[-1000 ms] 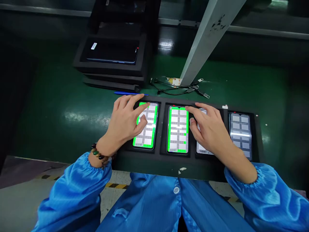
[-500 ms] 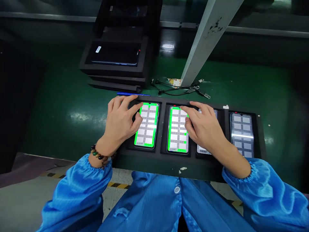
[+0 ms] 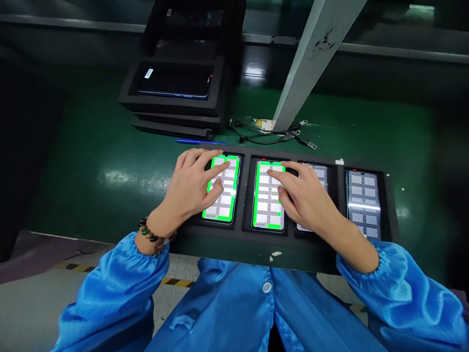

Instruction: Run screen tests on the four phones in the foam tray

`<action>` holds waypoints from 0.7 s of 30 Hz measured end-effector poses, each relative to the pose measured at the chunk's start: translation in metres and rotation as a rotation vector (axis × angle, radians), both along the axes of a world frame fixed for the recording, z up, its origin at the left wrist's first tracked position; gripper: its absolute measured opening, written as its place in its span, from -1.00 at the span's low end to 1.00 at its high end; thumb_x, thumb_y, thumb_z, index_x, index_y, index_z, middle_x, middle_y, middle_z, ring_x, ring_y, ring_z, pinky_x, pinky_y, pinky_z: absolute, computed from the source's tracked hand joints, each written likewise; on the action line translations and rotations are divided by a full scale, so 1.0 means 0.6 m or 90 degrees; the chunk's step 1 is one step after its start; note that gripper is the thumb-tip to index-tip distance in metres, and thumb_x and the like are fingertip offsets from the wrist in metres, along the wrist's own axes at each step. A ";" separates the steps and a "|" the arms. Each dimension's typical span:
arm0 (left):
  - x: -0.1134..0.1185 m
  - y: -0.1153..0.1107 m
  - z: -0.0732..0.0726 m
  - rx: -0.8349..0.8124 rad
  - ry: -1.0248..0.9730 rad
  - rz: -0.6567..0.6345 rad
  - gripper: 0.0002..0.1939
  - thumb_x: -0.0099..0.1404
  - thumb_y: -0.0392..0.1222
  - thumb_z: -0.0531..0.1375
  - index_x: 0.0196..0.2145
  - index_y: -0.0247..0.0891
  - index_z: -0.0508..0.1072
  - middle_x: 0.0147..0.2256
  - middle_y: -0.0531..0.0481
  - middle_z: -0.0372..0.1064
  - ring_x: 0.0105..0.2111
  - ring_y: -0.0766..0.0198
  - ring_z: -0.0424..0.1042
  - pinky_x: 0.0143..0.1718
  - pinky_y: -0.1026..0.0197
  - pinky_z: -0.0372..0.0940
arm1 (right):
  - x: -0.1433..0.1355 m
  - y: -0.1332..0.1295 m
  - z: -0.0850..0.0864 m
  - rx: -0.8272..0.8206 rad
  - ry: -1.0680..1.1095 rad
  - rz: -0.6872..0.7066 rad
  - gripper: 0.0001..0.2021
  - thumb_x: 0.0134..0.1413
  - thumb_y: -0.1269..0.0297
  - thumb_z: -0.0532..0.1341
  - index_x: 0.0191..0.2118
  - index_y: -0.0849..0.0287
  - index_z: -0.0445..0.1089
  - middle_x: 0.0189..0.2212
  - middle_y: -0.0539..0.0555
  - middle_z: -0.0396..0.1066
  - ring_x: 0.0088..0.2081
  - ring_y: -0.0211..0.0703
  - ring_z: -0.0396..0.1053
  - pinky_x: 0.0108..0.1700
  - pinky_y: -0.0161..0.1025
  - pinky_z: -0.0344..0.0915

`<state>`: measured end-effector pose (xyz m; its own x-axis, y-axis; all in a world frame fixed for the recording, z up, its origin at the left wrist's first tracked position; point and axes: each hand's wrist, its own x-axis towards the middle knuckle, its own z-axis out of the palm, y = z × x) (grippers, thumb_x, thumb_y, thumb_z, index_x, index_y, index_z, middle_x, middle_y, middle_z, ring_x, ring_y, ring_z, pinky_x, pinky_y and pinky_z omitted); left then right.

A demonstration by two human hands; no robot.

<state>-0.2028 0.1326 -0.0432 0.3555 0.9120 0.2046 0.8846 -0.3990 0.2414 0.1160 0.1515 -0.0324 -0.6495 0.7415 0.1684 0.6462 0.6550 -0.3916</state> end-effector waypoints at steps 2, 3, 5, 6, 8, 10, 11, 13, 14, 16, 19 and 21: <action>-0.007 -0.015 -0.001 0.000 -0.003 -0.011 -0.52 0.41 -0.17 0.17 0.23 -0.03 0.62 0.32 -0.15 0.45 0.26 -0.23 0.37 0.31 -0.38 0.22 | 0.006 -0.016 0.003 0.000 -0.004 0.024 -0.57 0.46 0.44 0.07 0.35 0.20 0.36 0.08 0.24 0.64 0.35 0.33 0.34 0.26 0.28 0.35; -0.009 -0.023 -0.001 0.002 -0.004 -0.017 -0.52 0.41 -0.17 0.17 0.22 -0.04 0.62 0.31 -0.15 0.46 0.25 -0.22 0.38 0.31 -0.37 0.23 | 0.009 -0.025 0.004 0.004 -0.003 0.037 -0.56 0.46 0.45 0.08 0.36 0.22 0.34 0.08 0.24 0.64 0.34 0.33 0.34 0.26 0.27 0.35; -0.012 -0.038 0.000 0.015 -0.005 -0.030 -0.54 0.41 -0.16 0.18 0.20 -0.05 0.63 0.30 -0.15 0.47 0.24 -0.20 0.39 0.31 -0.36 0.24 | 0.015 -0.043 0.004 0.012 -0.001 0.057 -0.54 0.44 0.46 0.10 0.37 0.22 0.32 0.10 0.23 0.64 0.33 0.32 0.36 0.24 0.25 0.37; -0.014 -0.046 0.000 0.023 -0.005 -0.037 -0.56 0.41 -0.17 0.18 0.19 -0.06 0.64 0.29 -0.15 0.48 0.24 -0.20 0.40 0.31 -0.35 0.25 | 0.018 -0.052 0.004 0.013 0.001 0.064 -0.53 0.43 0.47 0.11 0.38 0.21 0.31 0.12 0.22 0.64 0.33 0.31 0.37 0.23 0.23 0.38; -0.017 -0.065 0.001 0.036 -0.002 -0.049 -0.57 0.41 -0.18 0.20 0.17 -0.07 0.64 0.28 -0.16 0.49 0.23 -0.19 0.41 0.29 -0.34 0.26 | 0.023 -0.070 0.003 0.009 0.007 0.079 -0.50 0.40 0.48 0.13 0.39 0.17 0.31 0.16 0.19 0.63 0.31 0.29 0.40 0.21 0.22 0.40; -0.022 -0.087 0.000 0.046 -0.004 -0.062 -0.59 0.39 -0.20 0.22 0.15 -0.09 0.64 0.26 -0.18 0.51 0.21 -0.19 0.43 0.26 -0.34 0.29 | 0.030 -0.086 0.000 0.004 0.021 0.100 -0.47 0.36 0.50 0.14 0.39 0.16 0.32 0.15 0.17 0.64 0.29 0.27 0.43 0.20 0.22 0.41; -0.025 -0.098 -0.001 0.050 -0.010 -0.072 -0.59 0.38 -0.21 0.23 0.13 -0.09 0.65 0.24 -0.18 0.53 0.19 -0.18 0.44 0.25 -0.33 0.30 | 0.033 -0.093 -0.001 0.002 0.032 0.113 -0.46 0.34 0.51 0.15 0.39 0.16 0.32 0.12 0.16 0.66 0.28 0.26 0.44 0.20 0.22 0.41; -0.032 -0.120 -0.004 0.054 -0.031 -0.097 -0.60 0.35 -0.21 0.25 0.10 -0.04 0.66 0.19 -0.13 0.58 0.15 -0.15 0.48 0.23 -0.32 0.32 | 0.038 -0.105 -0.005 -0.001 0.057 0.140 -0.44 0.31 0.51 0.15 0.39 0.17 0.34 0.04 0.13 0.69 0.28 0.23 0.46 0.21 0.21 0.41; -0.035 -0.130 -0.005 0.056 -0.041 -0.104 -0.60 0.34 -0.21 0.25 0.09 0.01 0.67 0.17 -0.08 0.60 0.14 -0.13 0.49 0.23 -0.32 0.32 | 0.041 -0.109 -0.006 -0.003 0.068 0.151 -0.44 0.30 0.52 0.14 0.39 0.18 0.35 0.01 0.11 0.70 0.27 0.22 0.47 0.21 0.20 0.41; -0.040 -0.142 -0.008 0.063 -0.053 -0.106 -0.60 0.33 -0.21 0.25 0.06 0.09 0.67 0.11 0.01 0.64 0.12 -0.11 0.50 0.23 -0.32 0.31 | 0.043 -0.113 -0.007 -0.011 0.080 0.163 -0.43 0.30 0.52 0.14 0.38 0.17 0.35 -0.03 0.08 0.71 0.26 0.19 0.48 0.21 0.19 0.41; -0.043 -0.137 -0.008 0.056 -0.044 -0.082 -0.61 0.38 -0.20 0.23 0.09 0.09 0.66 0.18 0.00 0.60 0.16 -0.13 0.46 0.27 -0.36 0.25 | 0.042 -0.104 -0.003 -0.029 0.052 0.146 -0.45 0.34 0.51 0.13 0.39 0.13 0.33 0.05 0.08 0.69 0.28 0.19 0.46 0.23 0.19 0.40; -0.040 -0.117 -0.006 0.028 -0.026 -0.052 -0.60 0.44 -0.15 0.20 0.15 0.06 0.64 0.30 -0.07 0.49 0.22 -0.16 0.41 0.33 -0.39 0.19 | 0.036 -0.087 0.001 -0.043 0.008 0.113 -0.45 0.40 0.48 0.11 0.44 0.12 0.27 0.17 0.11 0.64 0.35 0.22 0.38 0.26 0.20 0.38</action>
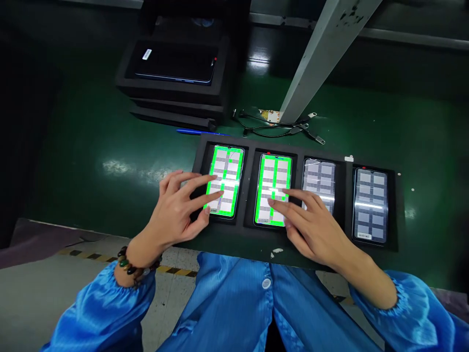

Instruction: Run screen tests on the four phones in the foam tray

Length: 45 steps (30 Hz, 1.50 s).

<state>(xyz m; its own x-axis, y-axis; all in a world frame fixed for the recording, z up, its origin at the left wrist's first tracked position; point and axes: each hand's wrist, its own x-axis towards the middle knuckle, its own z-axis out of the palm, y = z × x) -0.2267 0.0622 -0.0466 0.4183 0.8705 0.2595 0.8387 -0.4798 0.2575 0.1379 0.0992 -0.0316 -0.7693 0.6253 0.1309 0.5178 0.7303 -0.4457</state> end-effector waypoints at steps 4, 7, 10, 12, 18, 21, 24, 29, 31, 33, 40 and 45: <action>0.013 0.064 0.003 -0.061 0.039 0.058 -0.52 0.53 -0.07 0.10 0.31 0.01 0.53 0.44 -0.16 0.28 0.34 -0.21 0.28 0.45 -0.42 0.07 | -0.019 0.048 0.006 0.008 -0.062 -0.068 -0.46 0.47 0.41 0.09 0.49 0.12 0.19 0.29 0.19 0.53 0.44 0.31 0.24 0.37 0.30 0.25; 0.022 0.108 0.004 -0.071 0.048 0.072 -0.51 0.55 -0.05 0.08 0.35 0.01 0.48 0.49 -0.15 0.20 0.40 -0.21 0.22 0.47 -0.42 0.02 | -0.033 0.079 0.004 0.026 -0.072 -0.095 -0.46 0.48 0.39 0.06 0.49 0.09 0.19 0.33 0.21 0.49 0.47 0.35 0.20 0.38 0.34 0.21; 0.024 0.127 0.007 -0.071 0.041 0.071 -0.52 0.54 -0.06 0.10 0.34 0.02 0.47 0.51 -0.12 0.18 0.42 -0.24 0.19 0.47 -0.44 0.02 | -0.041 0.094 0.001 0.034 -0.065 -0.109 -0.45 0.47 0.40 0.05 0.49 0.10 0.19 0.33 0.23 0.49 0.48 0.36 0.18 0.35 0.34 0.23; 0.023 0.122 0.010 -0.082 0.048 0.062 -0.54 0.54 -0.07 0.11 0.34 0.07 0.45 0.51 -0.03 0.16 0.43 -0.21 0.19 0.48 -0.42 0.03 | -0.039 0.092 0.001 0.032 -0.055 -0.107 -0.44 0.46 0.41 0.06 0.49 0.07 0.19 0.33 0.22 0.49 0.47 0.36 0.20 0.35 0.34 0.24; 0.008 0.055 0.010 -0.028 0.070 0.012 -0.58 0.54 -0.08 0.13 0.28 -0.01 0.50 0.42 -0.08 0.31 0.33 -0.18 0.31 0.41 -0.42 0.16 | -0.016 0.038 0.006 0.015 -0.028 -0.030 -0.39 0.42 0.45 0.12 0.51 0.06 0.17 0.29 0.18 0.55 0.40 0.32 0.31 0.32 0.33 0.30; -0.001 0.016 0.006 0.018 0.023 -0.041 -0.62 0.46 -0.17 0.21 0.18 -0.01 0.59 0.32 -0.08 0.46 0.24 -0.13 0.40 0.32 -0.36 0.28 | -0.007 0.000 0.003 0.008 0.003 0.015 -0.36 0.38 0.48 0.14 0.51 0.09 0.18 0.27 0.16 0.58 0.34 0.28 0.39 0.30 0.31 0.34; -0.008 -0.013 0.001 0.003 -0.032 -0.096 -0.60 0.38 -0.20 0.24 0.12 0.02 0.64 0.24 -0.06 0.56 0.19 -0.12 0.45 0.27 -0.32 0.33 | -0.002 -0.028 -0.001 -0.010 0.048 0.035 -0.35 0.32 0.49 0.15 0.49 0.11 0.23 0.18 0.13 0.65 0.32 0.25 0.45 0.26 0.27 0.40; -0.013 -0.028 -0.005 -0.005 -0.070 -0.076 -0.63 0.38 -0.20 0.23 0.06 0.06 0.68 0.21 -0.04 0.58 0.15 -0.12 0.47 0.20 -0.32 0.36 | 0.007 -0.041 -0.007 -0.026 0.086 0.026 -0.35 0.29 0.50 0.14 0.47 0.09 0.29 0.05 0.09 0.70 0.31 0.21 0.48 0.23 0.24 0.44; -0.015 -0.028 -0.006 0.006 -0.064 -0.024 -0.63 0.40 -0.24 0.23 0.08 0.04 0.68 0.23 -0.08 0.56 0.16 -0.14 0.45 0.18 -0.34 0.34 | 0.006 -0.039 -0.008 -0.023 0.063 -0.009 -0.37 0.31 0.48 0.15 0.46 0.10 0.30 0.05 0.12 0.70 0.33 0.23 0.45 0.25 0.27 0.42; -0.018 -0.029 -0.006 0.022 -0.048 0.026 -0.62 0.42 -0.26 0.23 0.11 0.02 0.66 0.22 -0.11 0.55 0.16 -0.16 0.43 0.19 -0.38 0.31 | -0.004 -0.035 -0.008 -0.020 0.037 -0.037 -0.40 0.33 0.47 0.15 0.44 0.12 0.32 0.08 0.13 0.68 0.35 0.25 0.42 0.28 0.29 0.38; -0.013 -0.028 -0.002 0.063 -0.037 -0.009 -0.68 0.40 -0.27 0.27 0.05 -0.07 0.67 0.18 -0.16 0.55 0.11 -0.16 0.43 0.15 -0.32 0.30 | -0.033 -0.027 -0.005 -0.030 0.069 -0.002 -0.53 0.41 0.43 0.15 0.37 0.20 0.39 0.16 0.08 0.66 0.39 0.17 0.34 0.37 0.19 0.26; 0.011 -0.012 0.005 0.005 -0.023 -0.056 -0.61 0.42 -0.25 0.25 0.15 -0.09 0.63 0.27 -0.19 0.48 0.19 -0.21 0.40 0.22 -0.34 0.27 | 0.023 -0.043 0.007 0.000 0.047 -0.103 -0.57 0.44 0.45 0.12 0.32 0.16 0.43 0.03 0.04 0.70 0.35 0.17 0.37 0.30 0.14 0.25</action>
